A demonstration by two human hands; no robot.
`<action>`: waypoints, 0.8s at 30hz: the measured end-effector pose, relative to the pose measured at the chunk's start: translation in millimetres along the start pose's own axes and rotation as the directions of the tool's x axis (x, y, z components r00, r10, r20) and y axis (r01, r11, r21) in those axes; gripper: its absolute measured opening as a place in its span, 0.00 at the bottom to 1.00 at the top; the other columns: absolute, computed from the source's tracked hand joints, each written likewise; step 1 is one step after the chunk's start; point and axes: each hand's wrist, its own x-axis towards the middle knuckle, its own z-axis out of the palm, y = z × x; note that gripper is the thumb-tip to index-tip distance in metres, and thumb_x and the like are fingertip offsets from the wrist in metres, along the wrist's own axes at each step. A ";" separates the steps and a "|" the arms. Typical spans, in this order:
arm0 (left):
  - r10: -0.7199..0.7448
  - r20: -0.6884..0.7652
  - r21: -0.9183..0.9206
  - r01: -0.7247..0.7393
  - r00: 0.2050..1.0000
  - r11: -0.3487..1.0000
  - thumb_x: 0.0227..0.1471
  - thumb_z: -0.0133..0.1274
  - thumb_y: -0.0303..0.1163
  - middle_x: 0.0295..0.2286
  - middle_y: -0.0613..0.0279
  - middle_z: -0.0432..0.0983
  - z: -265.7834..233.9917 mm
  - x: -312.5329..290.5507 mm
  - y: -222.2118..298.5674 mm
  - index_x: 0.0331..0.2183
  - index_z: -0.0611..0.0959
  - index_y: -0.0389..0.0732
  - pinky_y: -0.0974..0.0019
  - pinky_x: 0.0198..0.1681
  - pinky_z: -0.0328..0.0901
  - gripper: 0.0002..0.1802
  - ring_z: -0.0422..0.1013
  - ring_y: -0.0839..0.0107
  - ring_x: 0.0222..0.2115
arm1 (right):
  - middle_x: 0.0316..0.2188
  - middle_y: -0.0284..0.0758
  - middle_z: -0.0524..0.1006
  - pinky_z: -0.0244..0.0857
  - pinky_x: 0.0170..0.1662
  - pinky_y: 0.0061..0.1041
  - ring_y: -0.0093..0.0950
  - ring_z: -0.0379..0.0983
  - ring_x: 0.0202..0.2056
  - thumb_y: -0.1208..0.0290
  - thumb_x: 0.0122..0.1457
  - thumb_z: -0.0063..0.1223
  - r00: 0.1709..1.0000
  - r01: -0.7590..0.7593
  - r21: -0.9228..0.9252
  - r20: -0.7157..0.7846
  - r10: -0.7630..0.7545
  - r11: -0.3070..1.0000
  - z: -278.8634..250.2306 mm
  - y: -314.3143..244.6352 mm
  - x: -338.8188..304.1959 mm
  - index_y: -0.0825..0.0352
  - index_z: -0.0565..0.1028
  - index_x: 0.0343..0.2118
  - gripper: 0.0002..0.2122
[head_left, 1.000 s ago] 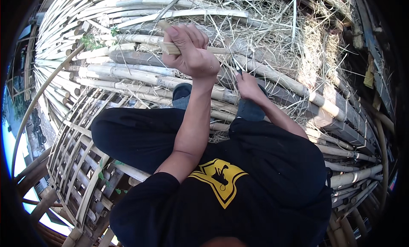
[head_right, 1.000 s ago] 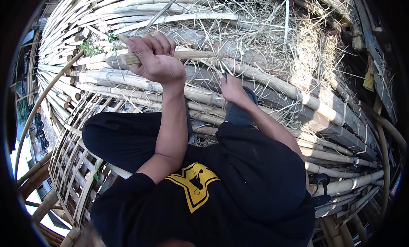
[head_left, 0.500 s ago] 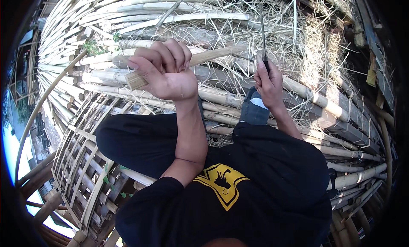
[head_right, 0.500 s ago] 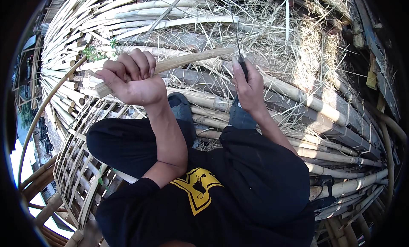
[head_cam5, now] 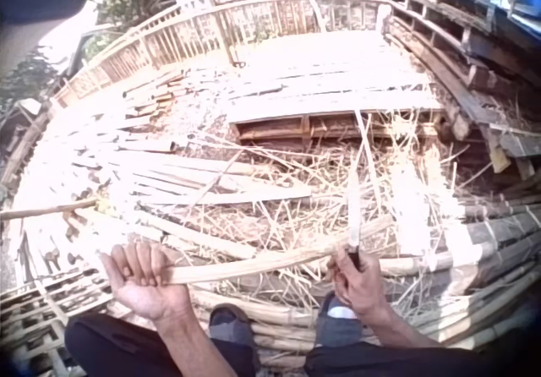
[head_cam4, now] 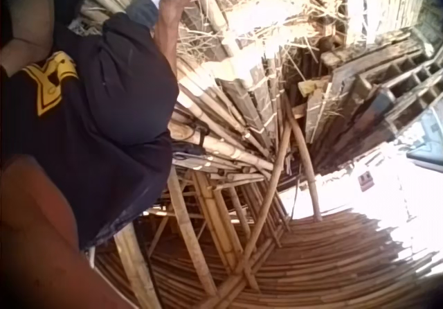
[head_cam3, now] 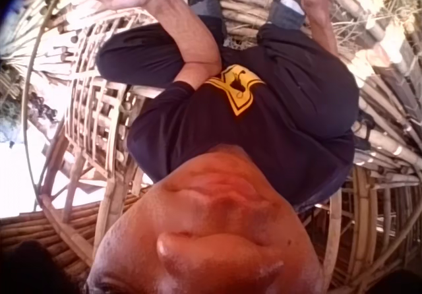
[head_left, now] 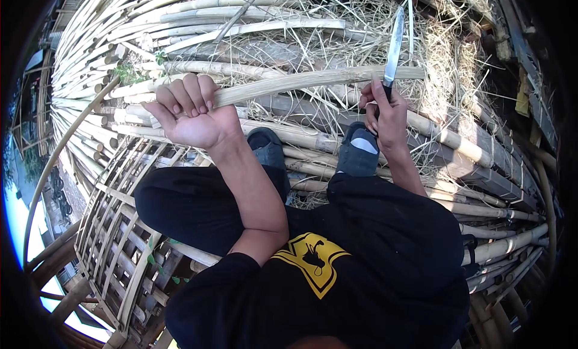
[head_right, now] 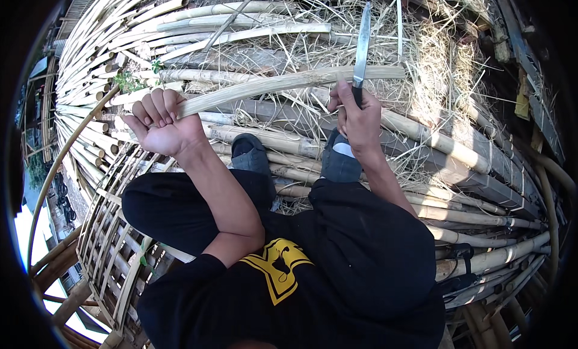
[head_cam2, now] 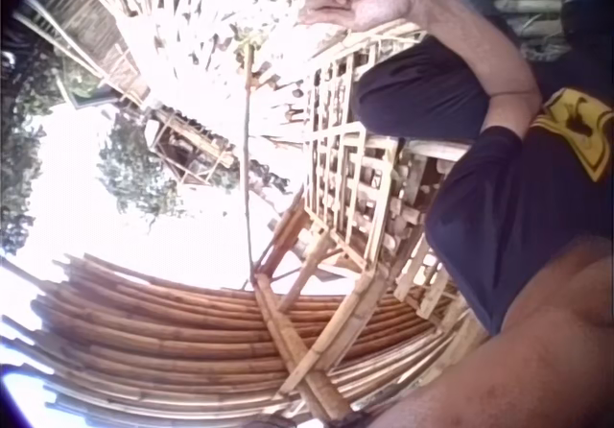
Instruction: The person holds a bamboo strip and uses a knife to shave and peel thin layers off the piece.
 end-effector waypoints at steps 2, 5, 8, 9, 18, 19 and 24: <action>-0.016 0.008 -0.027 0.016 1.000 1.000 0.63 0.31 0.49 0.09 0.71 0.47 0.6 -0.4 -2.7 0.14 0.58 0.48 0.75 0.12 0.41 0.27 0.42 0.78 0.10 | 0.24 0.39 0.75 0.47 0.10 0.13 0.12 0.53 0.07 0.59 0.64 0.44 0.985 -0.158 0.243 0.103 0.136 0.957 -3.4 1.4 -1.1 0.73 0.73 0.32 0.18; -0.040 0.022 -0.001 0.040 0.999 0.999 0.62 0.33 0.50 0.09 0.72 0.46 0.2 -2.4 -5.8 0.13 0.59 0.48 0.75 0.14 0.43 0.29 0.43 0.79 0.10 | 0.28 0.41 0.76 0.46 0.10 0.13 0.12 0.52 0.07 0.61 0.63 0.46 0.980 -0.182 0.293 0.133 0.148 0.939 -1.3 -2.1 0.5 0.73 0.74 0.33 0.16; -0.029 0.075 0.032 0.027 0.997 0.999 0.62 0.33 0.50 0.09 0.72 0.46 4.1 -6.9 -11.5 0.13 0.58 0.48 0.76 0.15 0.43 0.29 0.43 0.79 0.11 | 0.26 0.41 0.78 0.46 0.10 0.14 0.12 0.53 0.07 0.63 0.61 0.51 0.969 -0.245 0.373 0.132 0.210 0.895 5.5 -6.9 3.7 0.72 0.74 0.28 0.14; -0.030 0.076 0.032 0.027 0.997 0.999 0.62 0.33 0.50 0.09 0.72 0.46 6.6 -8.7 -13.5 0.13 0.58 0.48 0.76 0.15 0.43 0.29 0.43 0.79 0.11 | 0.26 0.41 0.78 0.46 0.10 0.14 0.12 0.53 0.07 0.63 0.61 0.51 0.969 -0.243 0.373 0.132 0.209 0.895 5.8 -7.3 4.5 0.72 0.74 0.28 0.14; -0.026 -0.077 0.501 0.061 0.997 0.863 0.60 0.36 0.53 0.24 0.58 0.64 11.3 -4.5 -26.1 0.33 0.70 0.39 0.57 0.39 0.61 0.25 0.64 0.63 0.27 | 0.24 0.32 0.74 0.48 0.12 0.14 0.12 0.53 0.09 0.64 0.62 0.49 0.992 -0.128 0.339 0.024 0.127 0.932 -8.1 -13.4 13.7 0.70 0.73 0.29 0.12; 0.048 -0.208 0.609 0.091 0.977 0.788 0.60 0.35 0.54 0.27 0.57 0.65 16.9 -4.4 -26.8 0.37 0.69 0.38 0.54 0.42 0.62 0.26 0.66 0.61 0.29 | 0.24 0.32 0.74 0.48 0.12 0.14 0.12 0.53 0.09 0.64 0.62 0.49 0.992 -0.125 0.346 0.026 0.123 0.930 -10.5 -13.0 15.5 0.70 0.73 0.29 0.12; 0.419 0.136 0.989 -0.149 0.898 -0.002 0.52 0.57 0.36 0.42 0.54 0.62 8.2 4.5 -1.1 0.43 0.67 0.35 0.57 0.46 0.61 0.23 0.57 0.65 0.49 | 0.21 0.31 0.72 0.48 0.13 0.14 0.12 0.52 0.09 0.64 0.61 0.50 1.000 0.022 0.259 -0.019 -0.018 0.966 -27.9 -17.2 29.3 0.70 0.73 0.29 0.12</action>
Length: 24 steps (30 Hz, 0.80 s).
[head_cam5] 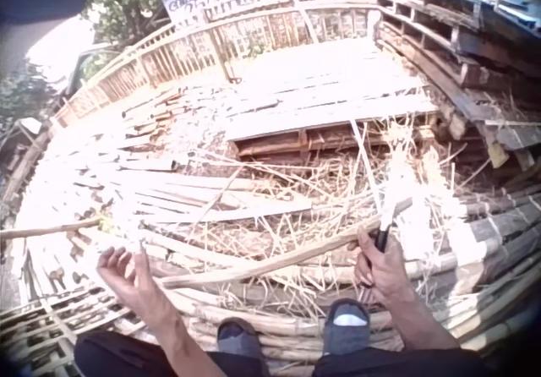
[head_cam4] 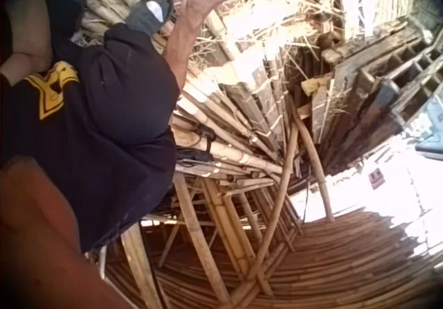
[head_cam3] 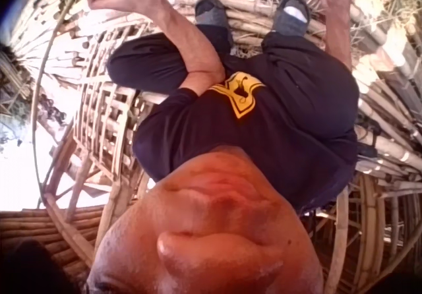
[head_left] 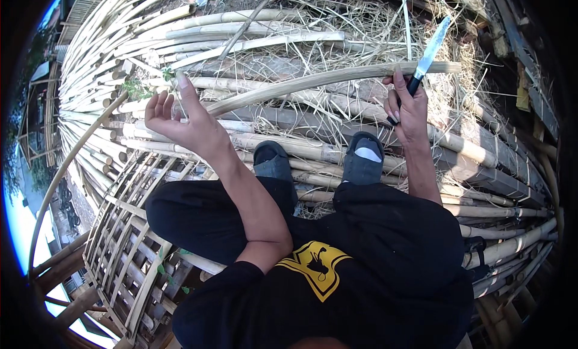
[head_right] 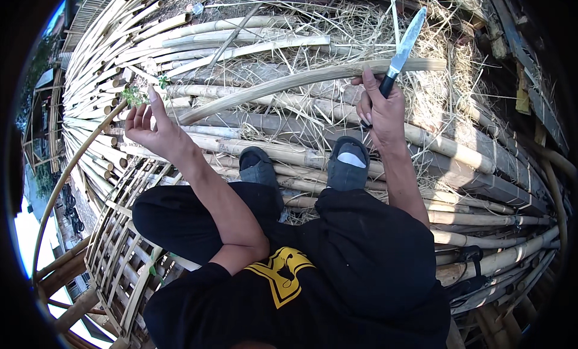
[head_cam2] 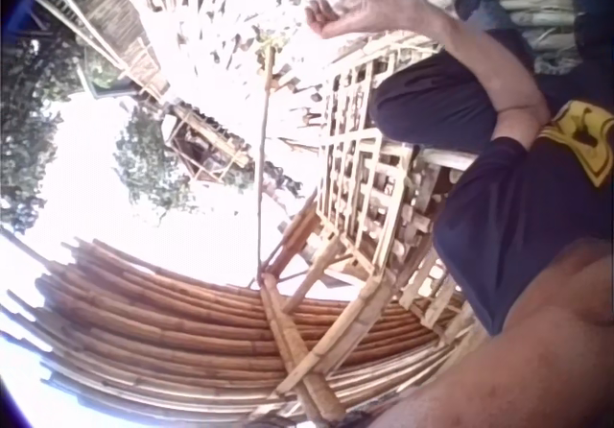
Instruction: The person holds a bamboo strip and uses a knife to shave and peel thin layers off the piece.
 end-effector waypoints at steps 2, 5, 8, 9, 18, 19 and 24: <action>0.080 0.353 0.156 -0.144 0.932 0.977 0.50 0.59 0.38 0.39 0.53 0.69 0.1 -0.4 13.9 0.43 0.71 0.33 0.62 0.46 0.62 0.24 0.65 0.66 0.43 | 0.21 0.32 0.73 0.48 0.13 0.14 0.12 0.52 0.09 0.67 0.61 0.51 0.998 0.047 -0.042 -0.031 -0.048 0.998 -0.5 -4.0 1.4 0.70 0.73 0.28 0.10; 0.110 0.845 0.035 -0.260 0.524 0.965 0.50 0.58 0.39 0.33 0.51 0.74 23.2 -31.7 28.2 0.42 0.75 0.33 0.66 0.42 0.64 0.22 0.70 0.69 0.37 | 0.19 0.34 0.75 0.46 0.11 0.14 0.11 0.55 0.09 0.69 0.59 0.55 0.996 0.060 -0.150 0.076 -0.049 0.987 -3.1 -6.1 2.2 0.71 0.74 0.29 0.09; -0.025 0.994 0.035 -0.099 0.104 0.994 0.50 0.58 0.41 0.27 0.54 0.74 45.5 -72.0 24.7 0.43 0.72 0.31 0.66 0.34 0.66 0.26 0.73 0.70 0.30 | 0.20 0.32 0.77 0.46 0.11 0.13 0.10 0.57 0.10 0.68 0.57 0.58 0.986 0.033 -0.279 0.164 0.014 0.960 8.1 -3.4 -3.1 0.70 0.75 0.32 0.09; -0.155 0.986 0.150 -0.065 -0.065 0.986 0.50 0.58 0.42 0.24 0.56 0.75 50.5 -79.7 29.7 0.44 0.72 0.31 0.66 0.31 0.67 0.27 0.73 0.69 0.27 | 0.21 0.31 0.77 0.46 0.12 0.13 0.10 0.58 0.11 0.67 0.56 0.58 0.978 0.019 -0.285 0.206 0.042 0.958 8.0 -0.1 -4.1 0.70 0.75 0.32 0.10; -0.264 0.963 0.254 0.480 -0.049 0.839 0.58 0.49 0.34 0.16 0.71 0.65 53.5 -106.2 -5.0 0.38 0.75 0.36 0.76 0.13 0.56 0.11 0.61 0.84 0.12 | 0.14 0.27 0.67 0.52 0.20 0.20 0.14 0.60 0.17 0.61 0.59 0.52 0.980 0.091 -0.505 0.200 0.014 0.858 3.0 -10.2 -9.0 0.70 0.72 0.23 0.16; -0.254 0.967 0.231 0.445 -0.009 0.865 0.59 0.48 0.35 0.16 0.70 0.65 53.8 -103.5 -2.6 0.38 0.75 0.35 0.74 0.15 0.56 0.12 0.60 0.82 0.14 | 0.14 0.27 0.67 0.52 0.20 0.20 0.14 0.60 0.17 0.61 0.59 0.52 0.978 0.097 -0.506 0.206 0.011 0.857 2.9 -14.1 -7.5 0.70 0.72 0.23 0.16; -0.226 0.957 0.155 0.340 0.180 0.928 0.61 0.44 0.37 0.18 0.64 0.64 43.6 -93.2 12.6 0.37 0.74 0.33 0.66 0.24 0.57 0.15 0.59 0.76 0.20 | 0.12 0.38 0.67 0.56 0.21 0.29 0.27 0.63 0.15 0.63 0.56 0.53 0.944 0.318 -0.867 0.329 -0.039 0.383 17.8 -33.2 2.7 0.72 0.71 0.21 0.16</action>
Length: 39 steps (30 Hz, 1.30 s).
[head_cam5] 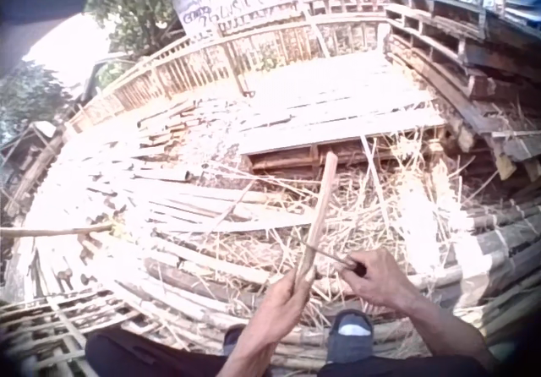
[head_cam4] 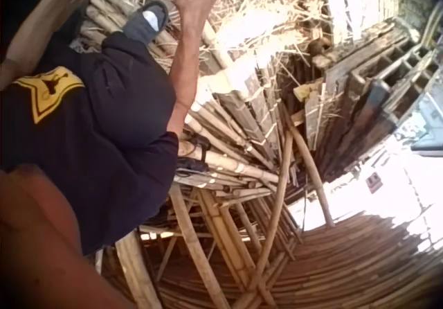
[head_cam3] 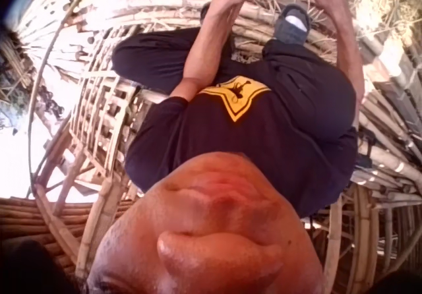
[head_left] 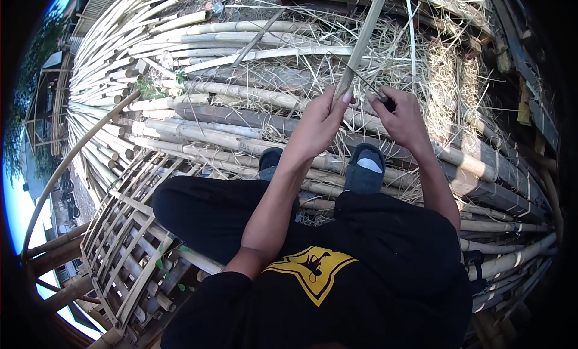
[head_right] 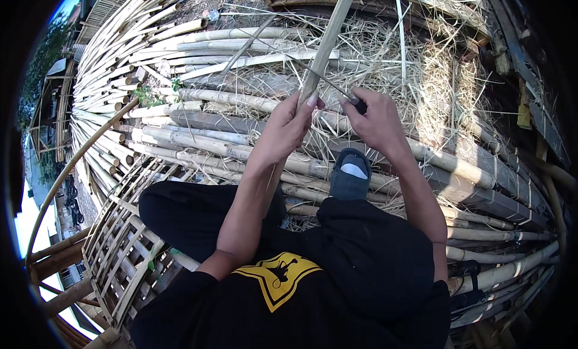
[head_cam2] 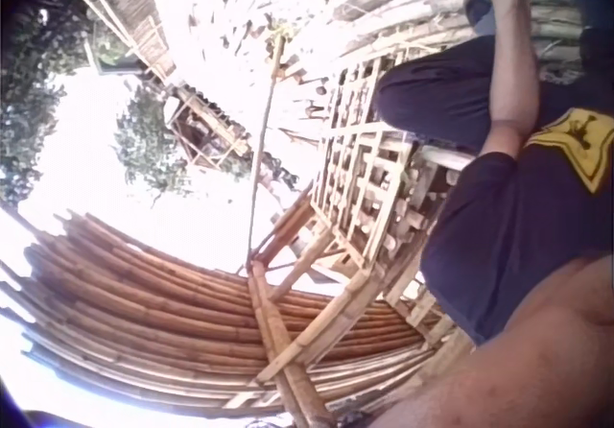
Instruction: The person holds a bamboo strip and uses a knife to shave and peel thin layers off the piece.
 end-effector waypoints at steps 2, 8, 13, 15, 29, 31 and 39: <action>0.019 -0.022 0.024 -0.019 1.000 1.000 0.61 0.42 0.37 0.17 0.64 0.65 -5.1 -5.7 3.7 0.34 0.72 0.34 0.67 0.21 0.57 0.15 0.60 0.76 0.16 | 0.12 0.43 0.70 0.60 0.25 0.36 0.38 0.66 0.16 0.61 0.55 0.52 0.998 -0.043 -0.150 0.044 0.050 0.988 -5.3 -17.9 10.3 0.72 0.74 0.20 0.16; -0.130 0.015 -0.291 0.128 0.991 0.948 0.63 0.39 0.41 0.14 0.76 0.53 -26.8 -40.4 32.7 0.38 0.70 0.40 0.79 0.11 0.46 0.14 0.50 0.86 0.10 | 0.15 0.46 0.73 0.65 0.30 0.39 0.44 0.72 0.21 0.62 0.52 0.52 0.958 0.119 -0.361 0.285 -0.012 0.925 -2.2 -66.1 59.1 0.71 0.77 0.20 0.15; -0.139 -0.083 -0.441 0.089 0.987 0.893 0.63 0.39 0.40 0.13 0.77 0.52 -42.6 -40.1 5.6 0.35 0.70 0.41 0.77 0.10 0.43 0.13 0.47 0.87 0.09 | 0.18 0.49 0.74 0.67 0.33 0.43 0.46 0.73 0.24 0.67 0.51 0.49 0.848 0.507 -0.474 0.425 -0.317 0.719 25.8 -84.8 80.1 0.70 0.76 0.20 0.11; -0.084 -0.214 -0.377 -0.003 0.973 0.926 0.63 0.39 0.40 0.13 0.77 0.52 -46.8 -33.4 -22.3 0.35 0.71 0.41 0.78 0.10 0.43 0.13 0.47 0.87 0.09 | 0.19 0.50 0.74 0.68 0.34 0.43 0.47 0.73 0.25 0.68 0.50 0.49 0.828 0.541 -0.494 0.451 -0.332 0.681 44.3 -91.2 90.7 0.71 0.76 0.20 0.11; -0.072 -0.493 0.041 0.106 0.867 0.993 0.59 0.42 0.35 0.19 0.44 0.71 -31.8 -13.0 -57.6 0.35 0.74 0.31 0.52 0.28 0.61 0.15 0.69 0.47 0.22 | 0.19 0.53 0.75 0.70 0.35 0.42 0.49 0.75 0.27 0.66 0.47 0.51 0.837 0.470 -0.438 0.498 -0.229 0.766 97.7 -42.7 97.9 0.73 0.76 0.20 0.12; -0.024 -0.520 0.069 0.070 0.854 0.995 0.59 0.42 0.34 0.22 0.40 0.72 -24.0 -11.5 -66.5 0.35 0.73 0.29 0.48 0.32 0.61 0.15 0.70 0.41 0.27 | 0.19 0.53 0.74 0.70 0.35 0.42 0.49 0.75 0.27 0.67 0.46 0.52 0.827 0.443 -0.452 0.540 -0.157 0.774 107.3 -24.9 100.1 0.73 0.76 0.20 0.11; -0.209 -0.373 0.062 0.249 0.904 0.967 0.57 0.42 0.34 0.24 0.36 0.74 -20.0 -4.2 -79.6 0.33 0.74 0.27 0.47 0.34 0.63 0.16 0.71 0.40 0.29 | 0.22 0.53 0.76 0.71 0.34 0.42 0.50 0.76 0.28 0.66 0.46 0.53 0.891 0.349 -0.581 0.448 -0.069 0.736 122.7 15.0 127.1 0.74 0.75 0.22 0.13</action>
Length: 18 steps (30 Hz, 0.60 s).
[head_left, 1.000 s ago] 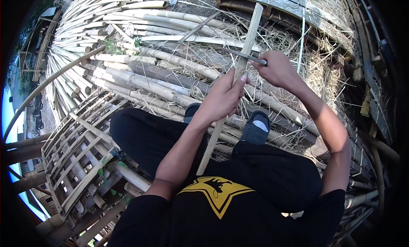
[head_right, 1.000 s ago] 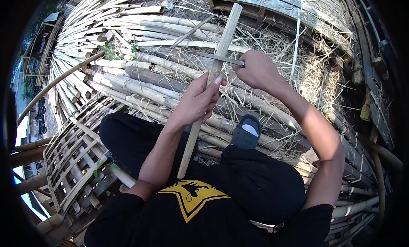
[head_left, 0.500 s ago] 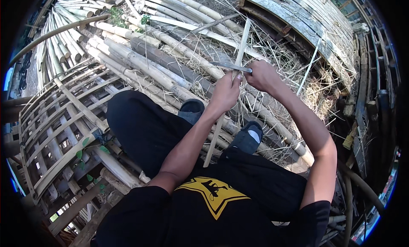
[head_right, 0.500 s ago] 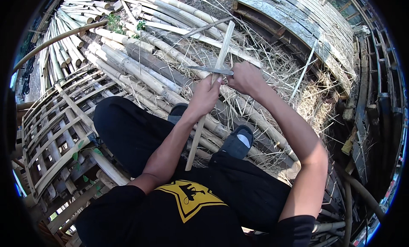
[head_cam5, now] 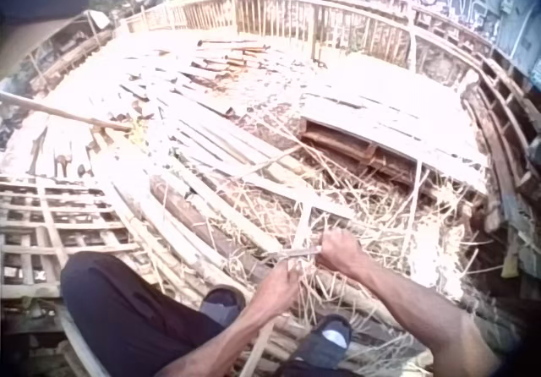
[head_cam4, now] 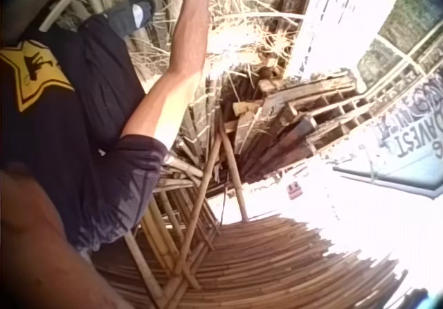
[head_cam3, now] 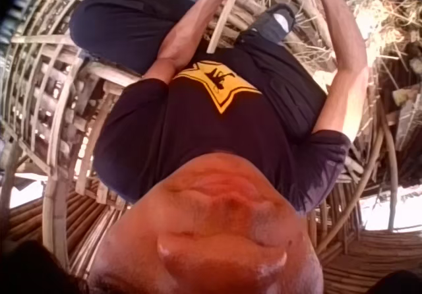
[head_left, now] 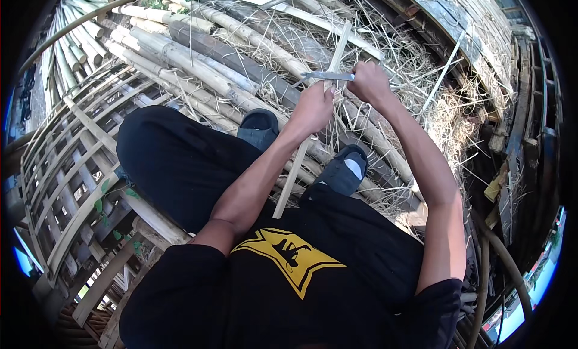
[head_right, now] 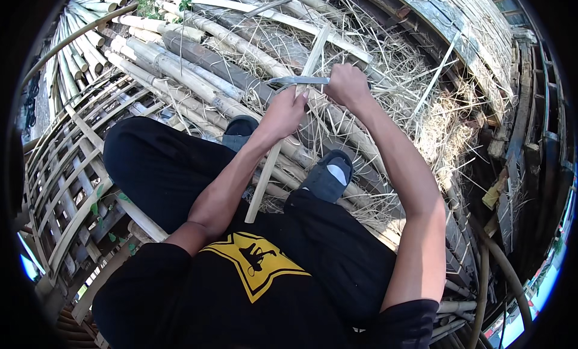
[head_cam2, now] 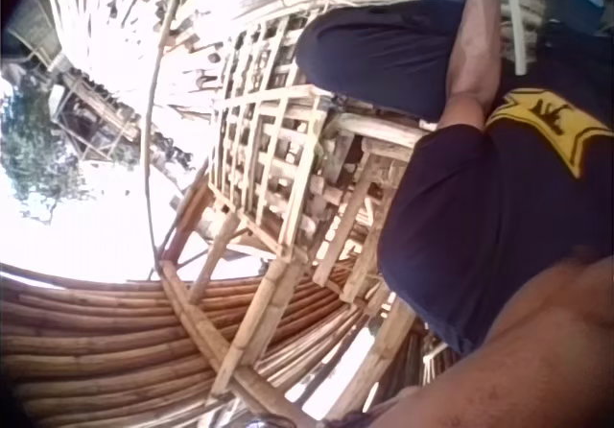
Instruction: The person holds a bamboo strip and uses a knife to shave and peel thin layers off the piece.
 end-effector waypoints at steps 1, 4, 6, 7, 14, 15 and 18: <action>-0.051 0.073 -0.114 0.059 0.996 0.992 0.58 0.42 0.34 0.23 0.39 0.74 -0.3 -5.7 -0.6 0.33 0.74 0.28 0.49 0.33 0.63 0.16 0.71 0.42 0.27 | 0.23 0.53 0.76 0.72 0.34 0.41 0.50 0.76 0.29 0.65 0.47 0.52 0.993 -0.122 0.014 -0.005 0.122 0.992 3.2 13.8 12.4 0.74 0.75 0.23 0.13; 0.130 0.137 -0.115 -0.114 0.982 0.987 0.59 0.42 0.37 0.17 0.52 0.69 6.9 -19.6 4.2 0.33 0.74 0.31 0.57 0.25 0.61 0.16 0.67 0.60 0.18 | 0.24 0.52 0.77 0.72 0.34 0.41 0.47 0.77 0.30 0.65 0.47 0.51 0.960 -0.199 -0.136 -0.224 0.166 0.970 -56.1 93.9 15.3 0.74 0.76 0.24 0.13; 0.031 0.262 -0.195 0.021 0.964 0.981 0.60 0.42 0.37 0.17 0.54 0.69 6.2 -9.8 9.1 0.34 0.74 0.31 0.60 0.25 0.61 0.17 0.66 0.64 0.17 | 0.25 0.54 0.77 0.71 0.35 0.42 0.48 0.76 0.31 0.66 0.47 0.51 0.937 -0.262 -0.099 -0.263 0.229 0.960 -64.7 97.2 4.8 0.75 0.76 0.25 0.14; 0.026 0.282 -0.188 0.029 0.959 0.982 0.60 0.42 0.37 0.17 0.54 0.69 6.3 -9.4 8.9 0.34 0.74 0.31 0.60 0.25 0.61 0.17 0.66 0.64 0.17 | 0.26 0.55 0.76 0.71 0.36 0.42 0.49 0.76 0.31 0.66 0.47 0.50 0.924 -0.314 0.019 -0.223 0.310 0.949 -57.0 91.4 -0.4 0.76 0.77 0.26 0.14; 0.086 0.124 -0.244 -0.053 0.989 0.968 0.60 0.41 0.35 0.19 0.50 0.73 13.9 1.7 -5.0 0.33 0.74 0.30 0.56 0.26 0.62 0.16 0.69 0.57 0.19 | 0.23 0.55 0.76 0.70 0.38 0.43 0.49 0.75 0.30 0.68 0.47 0.49 0.997 -0.068 0.116 -0.035 0.072 0.991 -41.6 19.0 -44.6 0.74 0.77 0.27 0.12; 0.137 0.059 -0.088 -0.132 0.989 0.987 0.59 0.43 0.36 0.17 0.52 0.71 15.1 2.7 -3.0 0.31 0.74 0.30 0.59 0.24 0.61 0.16 0.67 0.60 0.17 | 0.23 0.54 0.76 0.70 0.37 0.43 0.49 0.75 0.29 0.69 0.46 0.49 1.000 -0.007 0.097 0.005 0.007 0.995 -37.2 14.2 -49.4 0.73 0.77 0.27 0.12; 0.128 0.010 0.051 -0.128 0.992 0.990 0.58 0.44 0.34 0.21 0.41 0.72 9.8 -2.0 5.0 0.29 0.74 0.28 0.53 0.27 0.62 0.16 0.70 0.48 0.22 | 0.22 0.53 0.75 0.70 0.37 0.43 0.49 0.75 0.28 0.70 0.46 0.49 0.995 0.022 0.121 0.092 -0.033 0.992 -30.9 -13.0 -63.0 0.73 0.76 0.26 0.10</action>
